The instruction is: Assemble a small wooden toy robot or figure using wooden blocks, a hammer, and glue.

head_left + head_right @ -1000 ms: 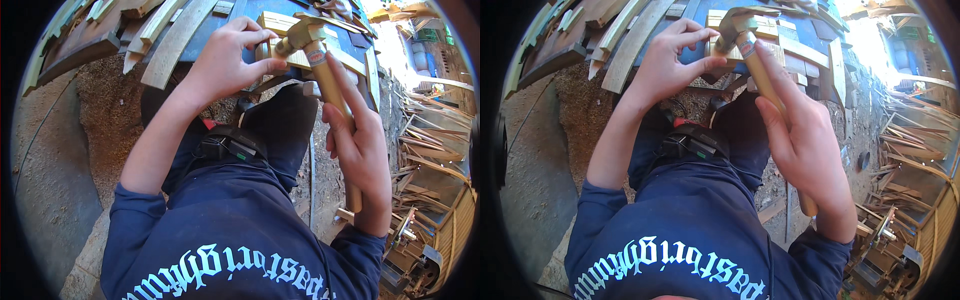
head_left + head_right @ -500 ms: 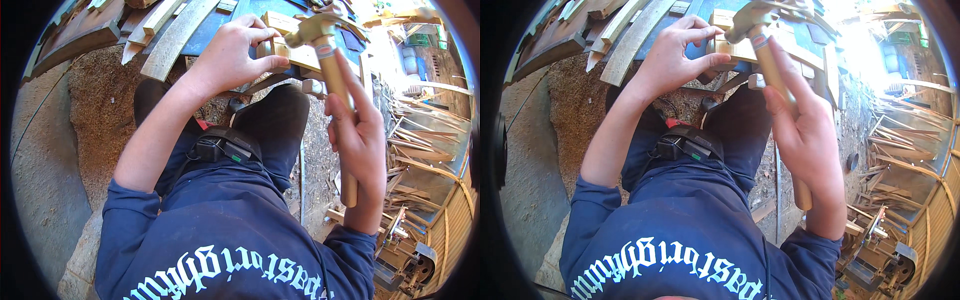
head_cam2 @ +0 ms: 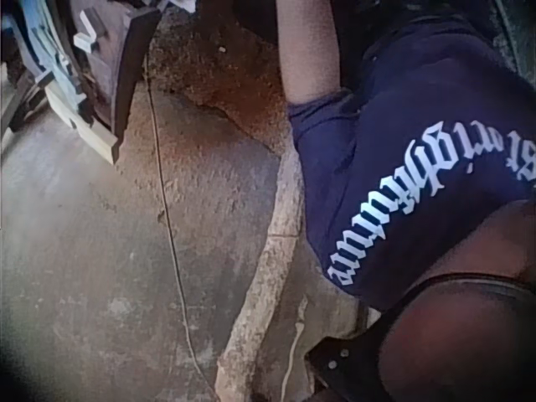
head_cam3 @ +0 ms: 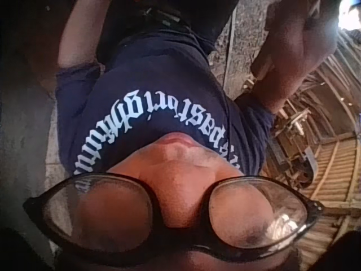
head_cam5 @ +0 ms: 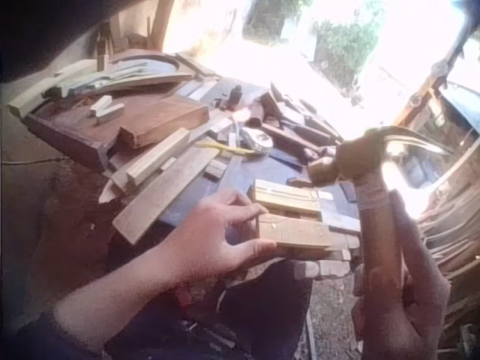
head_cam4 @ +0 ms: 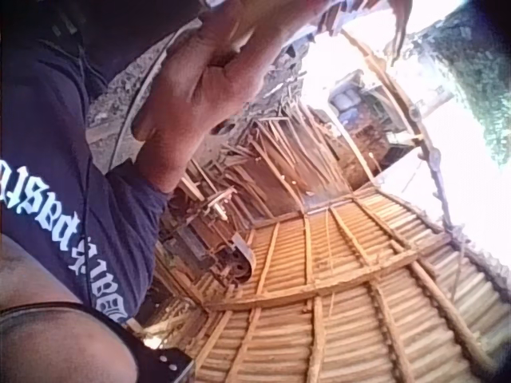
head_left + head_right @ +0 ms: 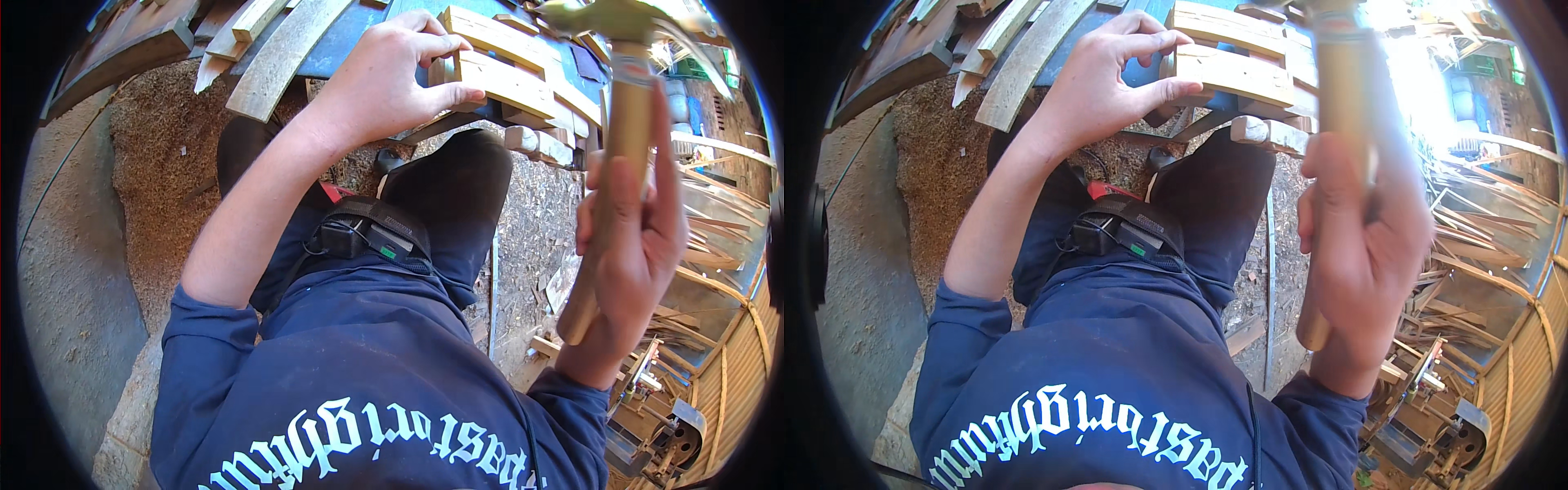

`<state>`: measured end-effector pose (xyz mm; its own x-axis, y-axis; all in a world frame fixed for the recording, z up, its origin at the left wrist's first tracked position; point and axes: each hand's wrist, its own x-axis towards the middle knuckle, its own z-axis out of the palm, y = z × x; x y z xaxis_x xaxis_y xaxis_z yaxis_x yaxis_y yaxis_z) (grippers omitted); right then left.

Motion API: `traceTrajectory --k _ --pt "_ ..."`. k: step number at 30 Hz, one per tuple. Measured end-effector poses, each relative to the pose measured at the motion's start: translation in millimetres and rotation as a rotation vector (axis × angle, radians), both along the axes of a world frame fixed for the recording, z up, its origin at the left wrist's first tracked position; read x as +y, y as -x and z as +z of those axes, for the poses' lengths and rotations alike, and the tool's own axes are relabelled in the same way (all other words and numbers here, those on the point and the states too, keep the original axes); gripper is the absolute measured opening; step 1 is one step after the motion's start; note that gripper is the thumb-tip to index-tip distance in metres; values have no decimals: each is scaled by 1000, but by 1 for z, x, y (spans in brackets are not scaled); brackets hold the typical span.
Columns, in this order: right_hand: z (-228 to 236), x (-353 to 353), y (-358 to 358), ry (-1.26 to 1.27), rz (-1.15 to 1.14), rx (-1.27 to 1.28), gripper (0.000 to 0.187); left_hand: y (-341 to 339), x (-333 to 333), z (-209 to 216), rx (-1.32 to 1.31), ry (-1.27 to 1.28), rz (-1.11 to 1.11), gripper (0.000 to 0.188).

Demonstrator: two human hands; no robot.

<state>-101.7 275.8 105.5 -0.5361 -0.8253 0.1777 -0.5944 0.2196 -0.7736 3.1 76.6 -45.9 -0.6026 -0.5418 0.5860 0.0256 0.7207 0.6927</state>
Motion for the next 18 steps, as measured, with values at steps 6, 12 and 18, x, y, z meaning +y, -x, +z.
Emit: traceTrajectory --k 6,12,18 --pt "-23 -6 8 -278 141 45 55 -1 0 2 -51 -32 -13 60" --pt "2 -1 -8 178 -34 -76 42 -4 -2 7 -43 -201 -124 42" --pt "-27 -3 3 -252 93 5 56 -9 1 12 -121 -241 -124 52"
